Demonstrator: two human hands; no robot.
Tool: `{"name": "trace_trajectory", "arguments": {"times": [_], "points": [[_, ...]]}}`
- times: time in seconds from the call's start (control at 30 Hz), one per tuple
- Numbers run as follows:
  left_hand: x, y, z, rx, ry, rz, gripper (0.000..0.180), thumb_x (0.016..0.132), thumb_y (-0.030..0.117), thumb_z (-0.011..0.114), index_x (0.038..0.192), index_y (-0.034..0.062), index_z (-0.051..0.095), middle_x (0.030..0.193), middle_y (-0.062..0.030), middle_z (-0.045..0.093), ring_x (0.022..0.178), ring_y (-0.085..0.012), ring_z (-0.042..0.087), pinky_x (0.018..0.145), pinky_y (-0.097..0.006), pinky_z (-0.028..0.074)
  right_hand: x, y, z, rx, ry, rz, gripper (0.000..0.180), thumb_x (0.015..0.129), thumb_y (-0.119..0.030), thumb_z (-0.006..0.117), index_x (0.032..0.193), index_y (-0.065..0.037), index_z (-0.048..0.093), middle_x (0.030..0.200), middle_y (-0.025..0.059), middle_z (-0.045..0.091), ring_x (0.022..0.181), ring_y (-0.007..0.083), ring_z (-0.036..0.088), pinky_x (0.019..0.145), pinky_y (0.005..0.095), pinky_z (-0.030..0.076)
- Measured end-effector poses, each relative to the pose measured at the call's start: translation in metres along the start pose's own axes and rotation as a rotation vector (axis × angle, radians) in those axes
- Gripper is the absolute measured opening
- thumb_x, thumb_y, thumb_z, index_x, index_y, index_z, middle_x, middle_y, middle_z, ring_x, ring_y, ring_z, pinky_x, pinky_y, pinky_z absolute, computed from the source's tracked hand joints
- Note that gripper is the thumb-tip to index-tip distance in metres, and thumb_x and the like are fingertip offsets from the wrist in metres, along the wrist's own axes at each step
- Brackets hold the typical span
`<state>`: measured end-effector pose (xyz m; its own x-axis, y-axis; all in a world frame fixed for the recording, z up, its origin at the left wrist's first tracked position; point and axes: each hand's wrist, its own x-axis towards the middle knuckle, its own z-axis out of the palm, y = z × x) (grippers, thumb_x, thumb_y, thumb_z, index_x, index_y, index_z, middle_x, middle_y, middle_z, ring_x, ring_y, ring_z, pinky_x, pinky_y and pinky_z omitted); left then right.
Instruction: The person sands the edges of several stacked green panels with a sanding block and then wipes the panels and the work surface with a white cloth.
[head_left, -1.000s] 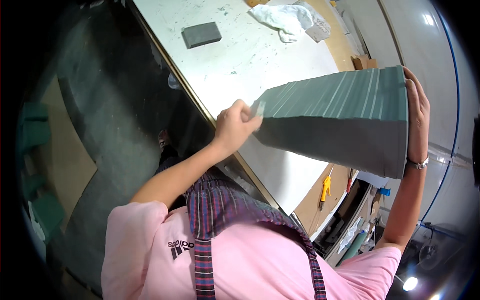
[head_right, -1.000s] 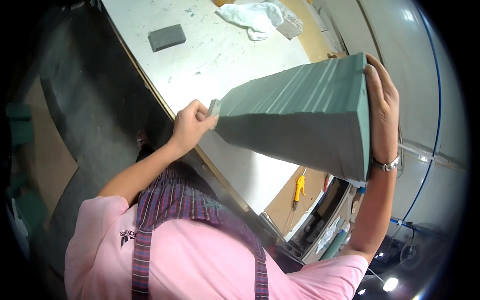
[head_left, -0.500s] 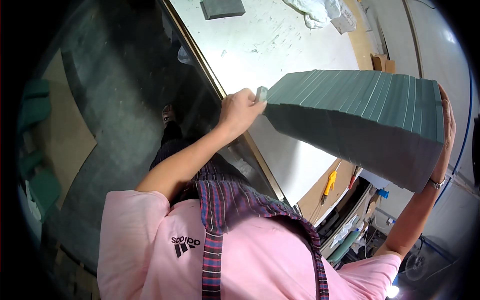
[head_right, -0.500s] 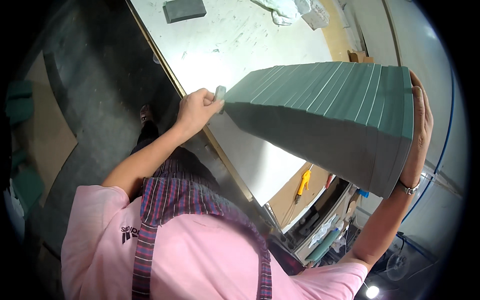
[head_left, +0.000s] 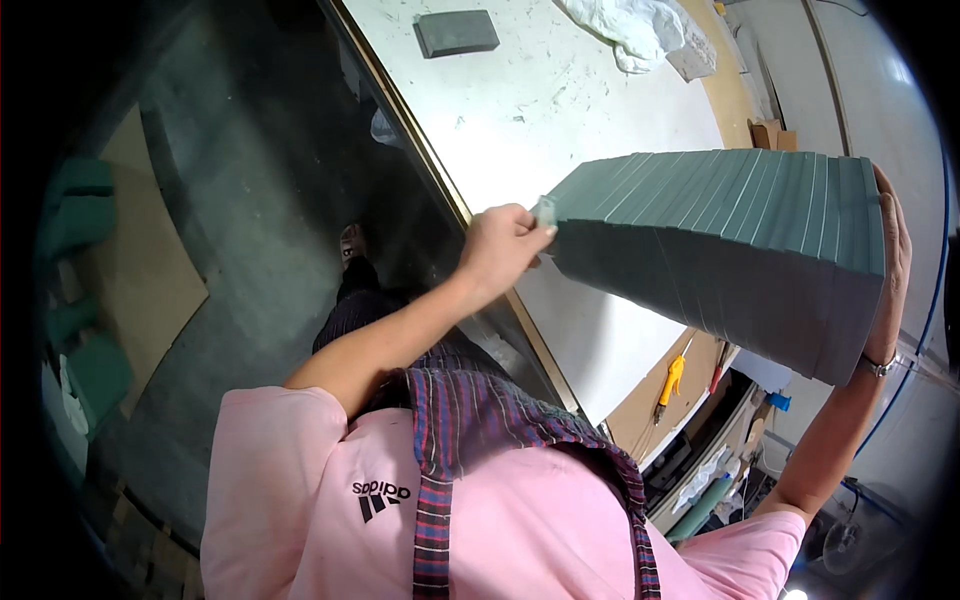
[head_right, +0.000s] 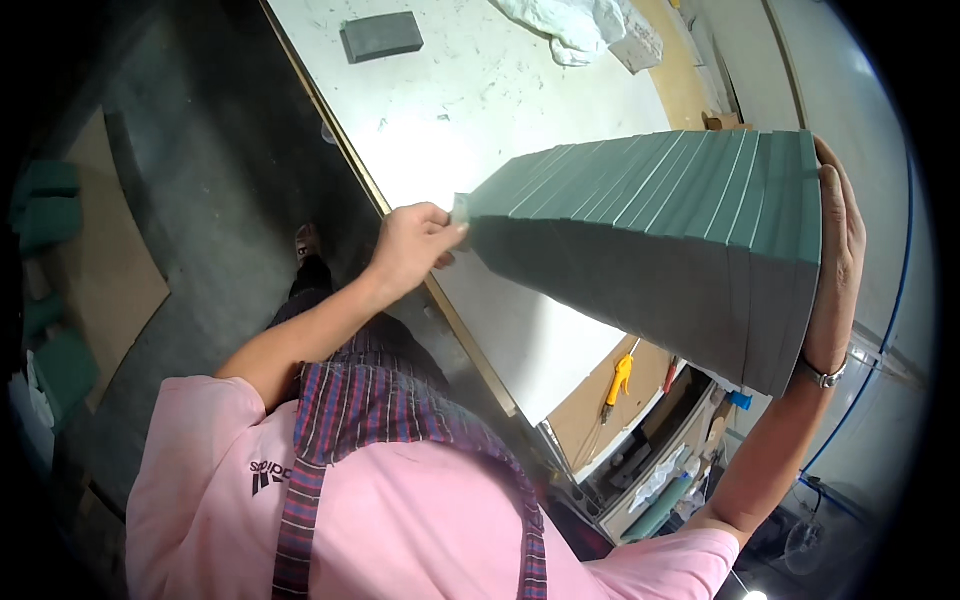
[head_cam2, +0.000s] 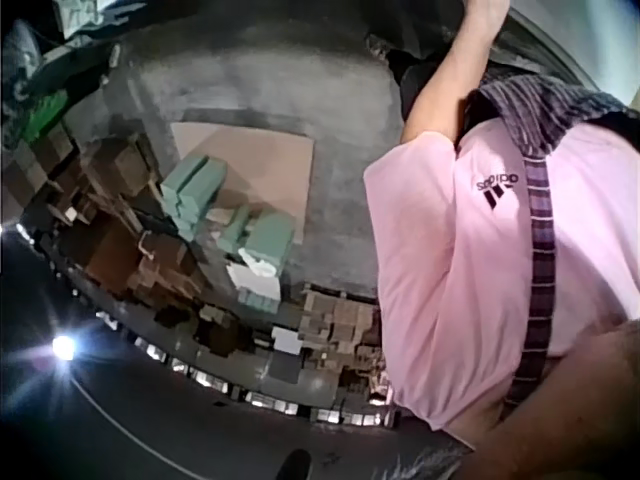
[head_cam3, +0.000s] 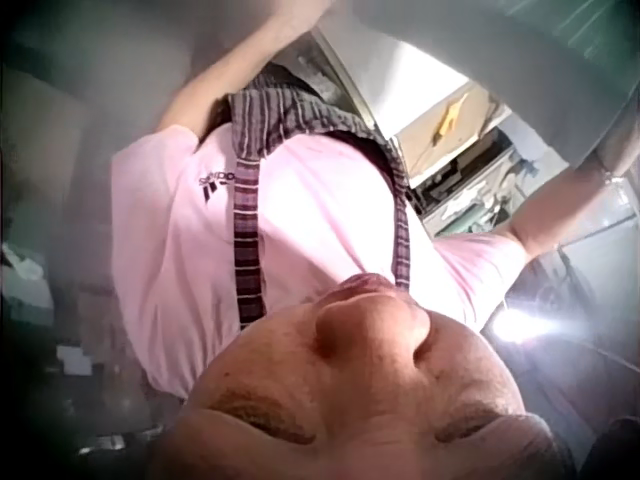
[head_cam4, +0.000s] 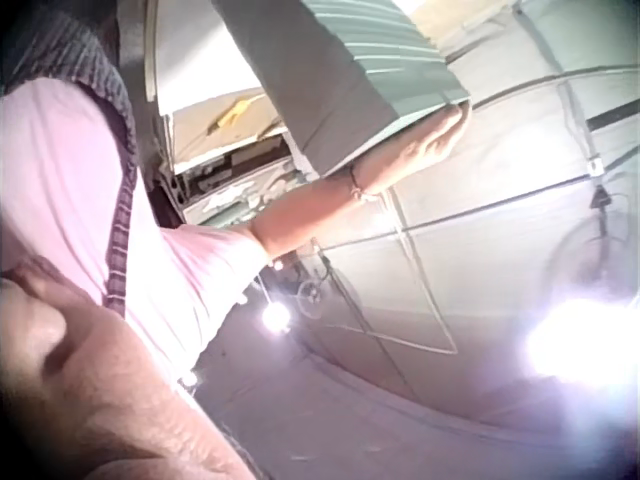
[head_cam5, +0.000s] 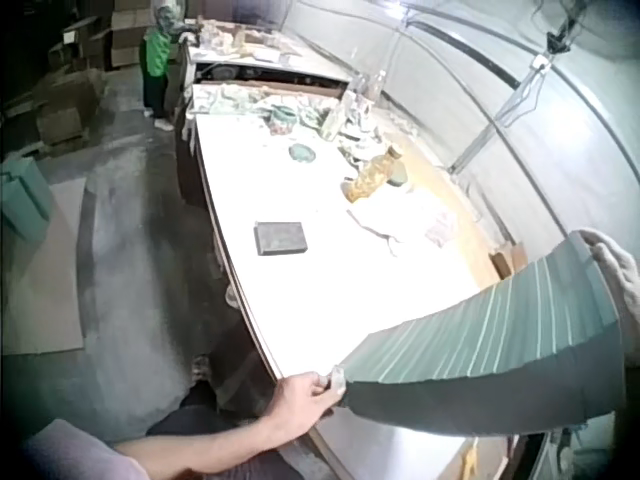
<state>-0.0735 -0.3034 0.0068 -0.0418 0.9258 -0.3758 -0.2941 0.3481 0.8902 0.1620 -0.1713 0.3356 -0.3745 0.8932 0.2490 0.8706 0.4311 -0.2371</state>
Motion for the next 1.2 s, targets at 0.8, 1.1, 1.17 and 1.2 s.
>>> {"name": "trace_trajectory", "arguments": {"times": [0.8, 1.1, 1.17, 1.2], "points": [[-0.074, 0.211, 0.065, -0.087, -0.217, 0.708, 0.024, 0.078, 0.013, 0.074, 0.077, -0.0039, 0.057, 0.068, -0.0134, 0.066, 0.062, -0.0172, 0.064, 0.058, -0.028, 0.051, 0.002, -0.042, 0.014, 0.324, -0.060, 0.053, 0.048, 0.099, -0.034, 0.052, 0.125, 0.007, 0.055, 0.104, 0.0098, 0.063, 0.095, 0.0117, 0.056, 0.086, 0.0238, 0.044], [-0.086, 0.257, 0.060, -0.162, -0.207, 0.997, 0.025, 0.072, 0.014, 0.074, 0.068, -0.0053, 0.059, 0.062, -0.0176, 0.064, 0.059, -0.0275, 0.067, 0.057, -0.035, 0.052, 0.001, -0.017, 0.012, 0.559, -0.153, 0.069, 0.045, 0.097, -0.030, 0.056, 0.124, 0.005, 0.055, 0.102, 0.0112, 0.064, 0.096, 0.0146, 0.056, 0.086, 0.0284, 0.046], [-0.068, 0.240, 0.037, -0.006, -0.232, 0.875, 0.020, 0.082, 0.011, 0.074, 0.089, -0.0041, 0.062, 0.077, -0.0082, 0.069, 0.068, -0.0095, 0.065, 0.059, -0.023, 0.052, -0.001, -0.036, 0.012, 0.265, 0.009, 0.002, 0.048, 0.097, -0.032, 0.054, 0.124, 0.007, 0.054, 0.105, 0.0143, 0.064, 0.095, 0.0184, 0.057, 0.088, 0.0296, 0.046], [-0.057, 0.233, 0.019, 0.026, -0.224, 0.725, 0.019, 0.085, 0.010, 0.072, 0.093, -0.0045, 0.062, 0.078, -0.0071, 0.069, 0.067, -0.0088, 0.064, 0.058, -0.022, 0.051, -0.001, -0.035, 0.013, 0.228, 0.017, -0.022, 0.051, 0.097, -0.035, 0.052, 0.125, 0.008, 0.052, 0.106, 0.0162, 0.063, 0.095, 0.0195, 0.058, 0.089, 0.0299, 0.045]]}}
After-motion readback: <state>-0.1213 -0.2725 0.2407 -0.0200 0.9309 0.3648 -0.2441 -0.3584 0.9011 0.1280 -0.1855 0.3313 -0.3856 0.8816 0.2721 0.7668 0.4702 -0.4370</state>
